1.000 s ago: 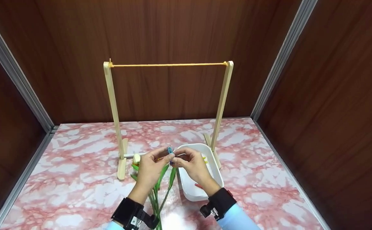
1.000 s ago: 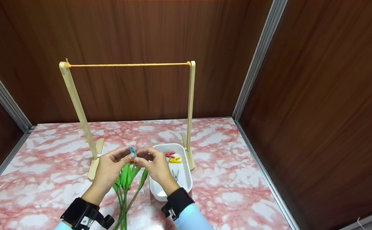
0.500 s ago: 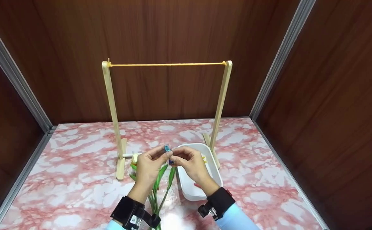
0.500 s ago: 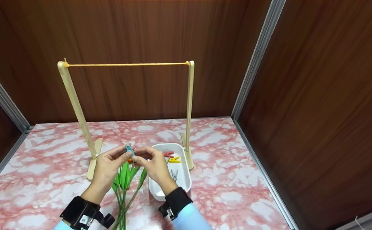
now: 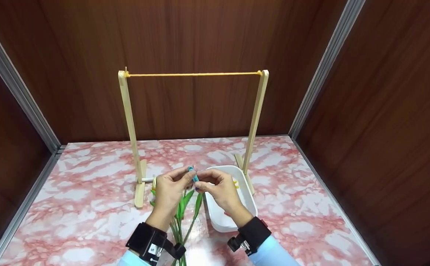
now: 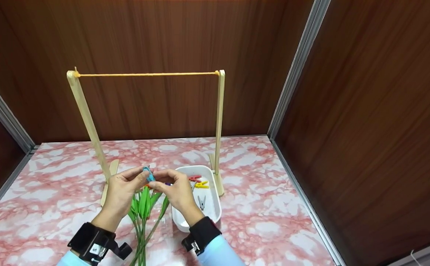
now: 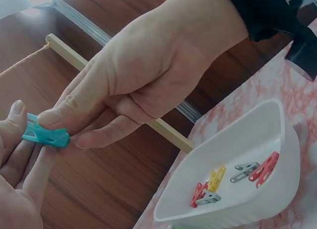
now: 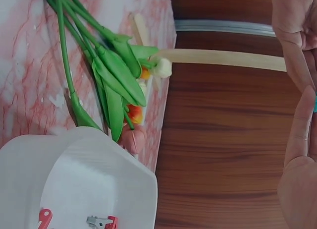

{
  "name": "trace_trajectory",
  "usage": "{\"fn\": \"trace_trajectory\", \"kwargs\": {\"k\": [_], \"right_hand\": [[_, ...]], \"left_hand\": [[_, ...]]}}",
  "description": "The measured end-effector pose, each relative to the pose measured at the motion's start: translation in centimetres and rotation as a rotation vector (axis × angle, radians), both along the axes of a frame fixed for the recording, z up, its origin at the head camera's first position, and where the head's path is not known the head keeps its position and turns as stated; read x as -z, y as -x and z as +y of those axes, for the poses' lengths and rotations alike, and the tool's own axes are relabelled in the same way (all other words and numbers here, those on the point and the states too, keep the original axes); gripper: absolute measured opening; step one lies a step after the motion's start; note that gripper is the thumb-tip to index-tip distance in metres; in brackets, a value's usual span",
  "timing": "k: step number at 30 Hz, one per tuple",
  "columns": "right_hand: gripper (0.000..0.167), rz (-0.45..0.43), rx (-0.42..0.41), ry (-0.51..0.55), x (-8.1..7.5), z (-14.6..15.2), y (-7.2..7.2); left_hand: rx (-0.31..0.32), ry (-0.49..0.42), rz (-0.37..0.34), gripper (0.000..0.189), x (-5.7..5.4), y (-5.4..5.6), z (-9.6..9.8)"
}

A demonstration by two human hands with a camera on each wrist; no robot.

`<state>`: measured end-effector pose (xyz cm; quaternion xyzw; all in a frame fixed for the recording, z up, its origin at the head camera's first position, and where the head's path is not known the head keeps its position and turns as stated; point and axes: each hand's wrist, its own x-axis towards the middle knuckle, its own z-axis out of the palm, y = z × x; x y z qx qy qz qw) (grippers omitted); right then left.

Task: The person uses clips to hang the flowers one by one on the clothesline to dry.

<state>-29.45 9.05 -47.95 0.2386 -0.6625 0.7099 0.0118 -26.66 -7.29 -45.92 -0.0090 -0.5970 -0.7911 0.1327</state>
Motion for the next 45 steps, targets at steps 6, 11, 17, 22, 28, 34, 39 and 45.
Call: {"fn": "trace_trajectory", "kwargs": {"k": [6, 11, 17, 22, 28, 34, 39, 45], "right_hand": [[0.028, 0.0, -0.002, 0.0, -0.1, -0.2, -0.3], [0.027, 0.008, 0.019, -0.002, -0.2, -0.6, -0.3], [0.026, -0.001, 0.035, -0.018, -0.3, -0.8, -0.4], [0.025, 0.005, 0.033, -0.033, -0.1, -1.0, -0.2], [0.024, 0.007, 0.032, -0.027, 0.2, -1.2, 0.0], [0.025, 0.048, 0.054, -0.229, 1.3, -0.9, 0.4], [0.016, 0.423, 0.022, -0.895, 2.9, -1.2, 0.1], [0.023, 0.819, -0.043, -1.515, 6.0, -2.9, -1.5]], "left_hand": [[-0.029, -0.006, 0.002, 0.021, -0.2, 0.0, 0.0], [-0.062, -0.02, -0.014, 0.023, -0.4, 0.0, 0.0], [-0.068, -0.023, -0.022, 0.021, -0.4, 0.0, -0.1], [-0.075, -0.004, -0.008, 0.027, -0.4, 0.0, -0.4], [-0.073, -0.032, 0.012, 0.024, -0.4, 0.0, -0.5], [-0.118, 0.017, 0.042, 0.021, -0.9, 0.2, -1.8], [-0.2, 0.024, 0.052, 0.017, -1.2, 0.3, -3.3], [-0.232, 0.031, 0.068, 0.017, -1.2, 0.2, -3.9]]}}
